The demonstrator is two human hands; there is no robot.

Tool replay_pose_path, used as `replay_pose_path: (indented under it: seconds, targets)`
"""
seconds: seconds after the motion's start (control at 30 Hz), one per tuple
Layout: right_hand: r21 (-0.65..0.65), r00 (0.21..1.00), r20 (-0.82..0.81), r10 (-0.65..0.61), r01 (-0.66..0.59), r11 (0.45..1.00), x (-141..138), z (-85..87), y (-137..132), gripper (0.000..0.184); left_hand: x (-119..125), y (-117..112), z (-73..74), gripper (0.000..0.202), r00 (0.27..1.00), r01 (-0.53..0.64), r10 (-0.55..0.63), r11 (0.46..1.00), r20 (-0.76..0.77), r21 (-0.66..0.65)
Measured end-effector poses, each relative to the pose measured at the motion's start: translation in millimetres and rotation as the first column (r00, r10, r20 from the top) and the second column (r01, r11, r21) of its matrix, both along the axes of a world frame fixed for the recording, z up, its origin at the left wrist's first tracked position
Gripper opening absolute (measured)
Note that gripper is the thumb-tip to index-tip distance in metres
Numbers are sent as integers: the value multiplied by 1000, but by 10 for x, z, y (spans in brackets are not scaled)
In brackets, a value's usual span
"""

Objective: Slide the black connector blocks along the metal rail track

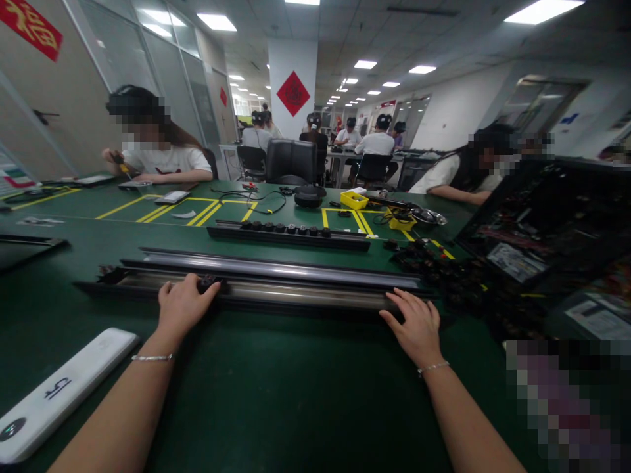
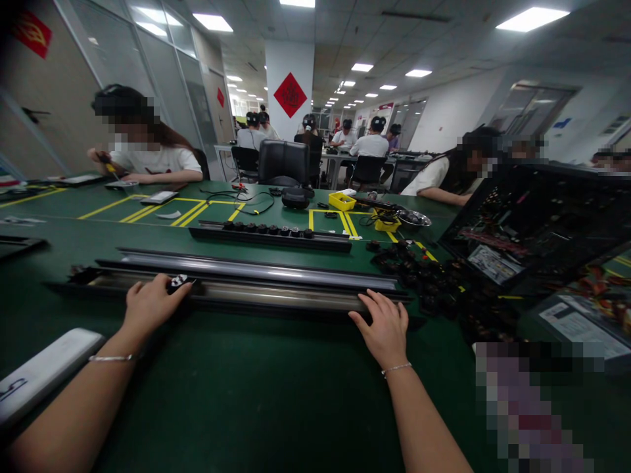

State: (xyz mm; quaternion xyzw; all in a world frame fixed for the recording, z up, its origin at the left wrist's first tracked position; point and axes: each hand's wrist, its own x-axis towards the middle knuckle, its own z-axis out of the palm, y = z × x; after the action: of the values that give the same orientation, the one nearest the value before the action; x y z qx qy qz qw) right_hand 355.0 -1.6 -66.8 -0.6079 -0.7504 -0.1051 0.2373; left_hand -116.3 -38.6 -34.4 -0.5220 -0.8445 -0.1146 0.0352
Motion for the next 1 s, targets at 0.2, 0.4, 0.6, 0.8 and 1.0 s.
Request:
replay_pose_path:
  seconds: [0.2,0.4,0.6,0.8,1.0]
  targets:
    - [-3,1000,6,-4,4,1000,-10,15,-11,53,26,-5,10,60,1000,2,-2,1000,-4,-10]
    - [-5,1000,5,-2,2,1000,5,1,2,52,33,0,8,61,1000,-13,13,1000,1,-19]
    - [3,1000,15,-8,8,1000,10,-12,15,51,86,1,18,56,1000,-3,2,1000,-3,-14]
    - [-4,1000,22,-7,7,1000,-2,10,1,53,183,-10,43,53,1000,20,-20,1000,-10,-8]
    - [-2,1000,22,-7,7,1000,0,11,-2,49,240,7,37,50,998,59,-59,998,-13,12]
